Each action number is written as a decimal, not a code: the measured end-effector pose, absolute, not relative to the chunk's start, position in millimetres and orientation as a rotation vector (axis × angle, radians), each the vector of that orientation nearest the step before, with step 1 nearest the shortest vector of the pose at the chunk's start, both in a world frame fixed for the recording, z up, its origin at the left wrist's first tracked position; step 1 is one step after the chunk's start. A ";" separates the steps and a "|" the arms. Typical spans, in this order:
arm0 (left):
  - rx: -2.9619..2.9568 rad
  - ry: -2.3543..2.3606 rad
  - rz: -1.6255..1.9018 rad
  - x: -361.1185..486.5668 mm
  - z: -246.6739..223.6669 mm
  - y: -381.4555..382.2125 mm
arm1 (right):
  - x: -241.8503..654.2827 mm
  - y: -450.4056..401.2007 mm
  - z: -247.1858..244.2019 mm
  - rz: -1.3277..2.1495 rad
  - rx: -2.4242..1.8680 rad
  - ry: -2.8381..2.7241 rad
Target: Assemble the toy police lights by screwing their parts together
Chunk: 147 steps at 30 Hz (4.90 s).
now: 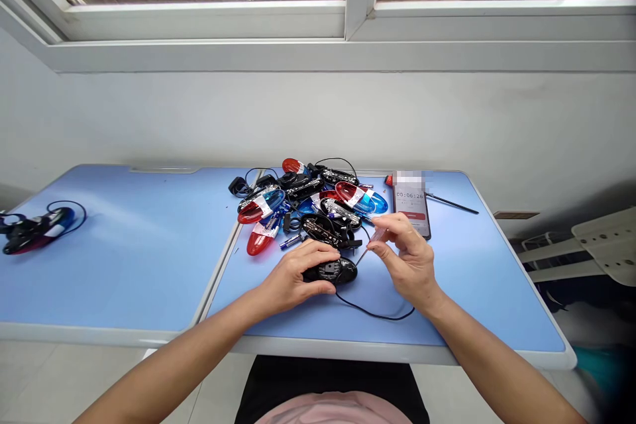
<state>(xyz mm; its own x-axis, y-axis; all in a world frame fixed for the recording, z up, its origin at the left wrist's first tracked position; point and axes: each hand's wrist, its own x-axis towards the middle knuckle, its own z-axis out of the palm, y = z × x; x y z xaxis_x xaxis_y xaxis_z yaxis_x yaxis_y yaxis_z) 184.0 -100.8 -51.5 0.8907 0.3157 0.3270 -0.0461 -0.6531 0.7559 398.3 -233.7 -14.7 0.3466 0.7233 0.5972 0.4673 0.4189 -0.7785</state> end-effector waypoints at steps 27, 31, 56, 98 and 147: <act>2.225 0.188 0.568 184.5 -49.5 -102.2 | 398.8 -236.3 -12.7 0.379 -1.201 -1.283; 2.228 0.180 0.574 184.3 -50.0 -102.2 | 399.9 -235.0 -13.6 0.300 -1.212 -1.305; 2.234 0.165 0.604 183.6 -52.1 -101.5 | 401.9 -234.4 -9.8 0.216 -1.207 -1.320; 2.276 0.105 0.674 182.6 -51.9 -101.6 | 402.8 -239.3 -6.1 0.398 -1.131 -1.406; 2.424 0.042 0.826 182.5 -55.7 -100.0 | 405.0 -237.1 -8.8 0.186 -1.219 -1.394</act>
<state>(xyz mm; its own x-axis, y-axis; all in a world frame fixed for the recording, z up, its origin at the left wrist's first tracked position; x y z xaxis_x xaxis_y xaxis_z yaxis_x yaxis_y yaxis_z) 182.5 -100.0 -55.7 0.8086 0.2055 0.5514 -0.1482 -0.8357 0.5288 405.0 -237.1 -8.8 0.2656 0.7268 0.6334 0.5357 0.4350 -0.7237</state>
